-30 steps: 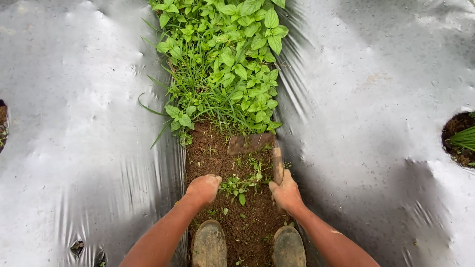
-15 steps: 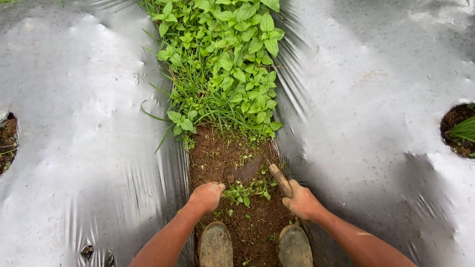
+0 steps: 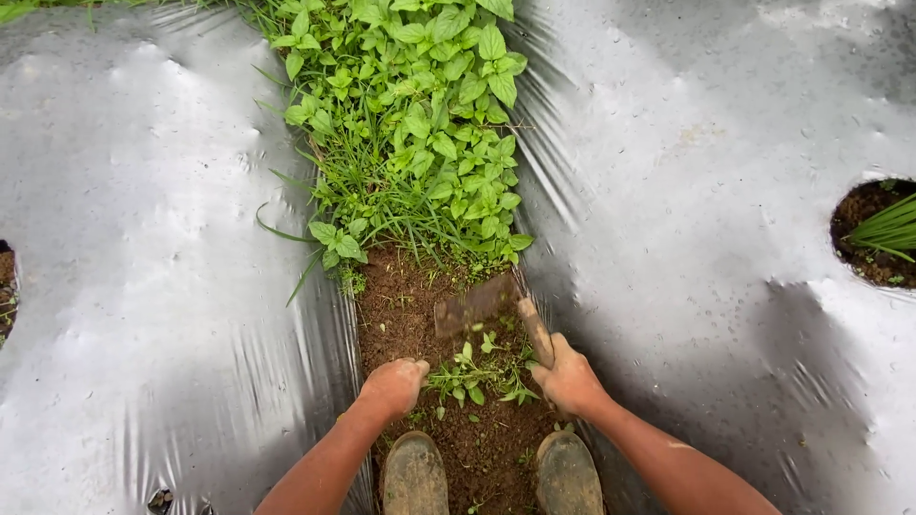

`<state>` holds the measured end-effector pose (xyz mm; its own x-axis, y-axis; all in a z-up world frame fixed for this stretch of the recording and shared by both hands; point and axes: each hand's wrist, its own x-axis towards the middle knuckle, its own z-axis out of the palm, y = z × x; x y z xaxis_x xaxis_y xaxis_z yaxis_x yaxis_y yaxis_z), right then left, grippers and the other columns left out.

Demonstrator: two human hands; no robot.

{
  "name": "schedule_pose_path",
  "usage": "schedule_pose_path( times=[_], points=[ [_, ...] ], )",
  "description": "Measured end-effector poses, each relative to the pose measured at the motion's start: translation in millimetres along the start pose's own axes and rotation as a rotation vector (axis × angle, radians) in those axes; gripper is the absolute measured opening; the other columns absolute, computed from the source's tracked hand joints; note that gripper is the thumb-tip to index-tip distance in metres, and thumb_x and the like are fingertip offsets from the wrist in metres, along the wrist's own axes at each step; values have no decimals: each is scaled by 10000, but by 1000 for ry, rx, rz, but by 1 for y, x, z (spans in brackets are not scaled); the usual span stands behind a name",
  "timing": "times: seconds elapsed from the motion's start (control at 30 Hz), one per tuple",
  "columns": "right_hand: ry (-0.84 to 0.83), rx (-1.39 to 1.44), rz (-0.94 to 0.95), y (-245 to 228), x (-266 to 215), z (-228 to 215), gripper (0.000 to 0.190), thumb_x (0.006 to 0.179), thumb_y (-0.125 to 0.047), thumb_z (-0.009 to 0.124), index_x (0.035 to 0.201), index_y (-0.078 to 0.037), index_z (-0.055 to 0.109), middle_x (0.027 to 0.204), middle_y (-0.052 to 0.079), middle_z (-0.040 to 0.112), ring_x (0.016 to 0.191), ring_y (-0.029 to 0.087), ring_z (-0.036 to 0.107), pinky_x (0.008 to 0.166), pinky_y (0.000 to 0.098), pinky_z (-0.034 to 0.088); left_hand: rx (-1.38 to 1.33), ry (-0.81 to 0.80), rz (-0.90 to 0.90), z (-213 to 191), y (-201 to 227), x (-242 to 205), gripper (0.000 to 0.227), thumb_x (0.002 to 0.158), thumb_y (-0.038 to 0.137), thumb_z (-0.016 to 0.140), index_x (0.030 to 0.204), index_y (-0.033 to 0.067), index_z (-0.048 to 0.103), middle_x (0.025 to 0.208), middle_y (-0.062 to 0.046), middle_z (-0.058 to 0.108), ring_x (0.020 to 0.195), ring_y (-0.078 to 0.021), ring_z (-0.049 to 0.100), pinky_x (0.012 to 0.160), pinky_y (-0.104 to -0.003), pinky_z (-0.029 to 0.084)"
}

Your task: Using a hand hoe to remove weeds from the soil between plastic-covered garden beds

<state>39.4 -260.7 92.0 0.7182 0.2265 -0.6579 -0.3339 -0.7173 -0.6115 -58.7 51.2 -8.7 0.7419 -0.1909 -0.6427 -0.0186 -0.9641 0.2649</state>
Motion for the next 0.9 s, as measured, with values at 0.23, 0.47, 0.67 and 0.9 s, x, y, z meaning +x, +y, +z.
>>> schedule_pose_path(
  times=[0.23,0.47,0.67,0.9],
  points=[
    [113,150,97,-48,15,46,343,814,-240,653,1107,-114,528,868,249,711,747,352,750,724,491,566,26,4,40,-16,9,-18,214,1080,234,465,1101,94,626,1032,-163,694,962,-340,737,825,-454,626],
    [112,58,54,-52,24,20,384,805,-264,674,1126,-89,555,917,272,708,883,411,740,794,510,544,19,6,-20,-5,-6,-5,219,1067,270,470,1121,124,624,1067,-144,696,1013,-328,734,846,-444,620],
    [-17,20,62,-40,6,23,370,764,-233,684,1088,-86,584,865,252,704,862,394,745,755,494,546,-10,3,17,2,-7,-4,186,1053,224,490,1080,109,634,1040,-155,700,982,-352,741,823,-463,625],
    [58,65,68,-22,19,25,335,776,-211,675,1065,-81,566,777,236,702,696,354,744,665,468,566,-17,-2,14,3,2,-13,222,1064,252,475,1092,106,639,1036,-156,696,964,-342,741,823,-451,624]
  ],
)
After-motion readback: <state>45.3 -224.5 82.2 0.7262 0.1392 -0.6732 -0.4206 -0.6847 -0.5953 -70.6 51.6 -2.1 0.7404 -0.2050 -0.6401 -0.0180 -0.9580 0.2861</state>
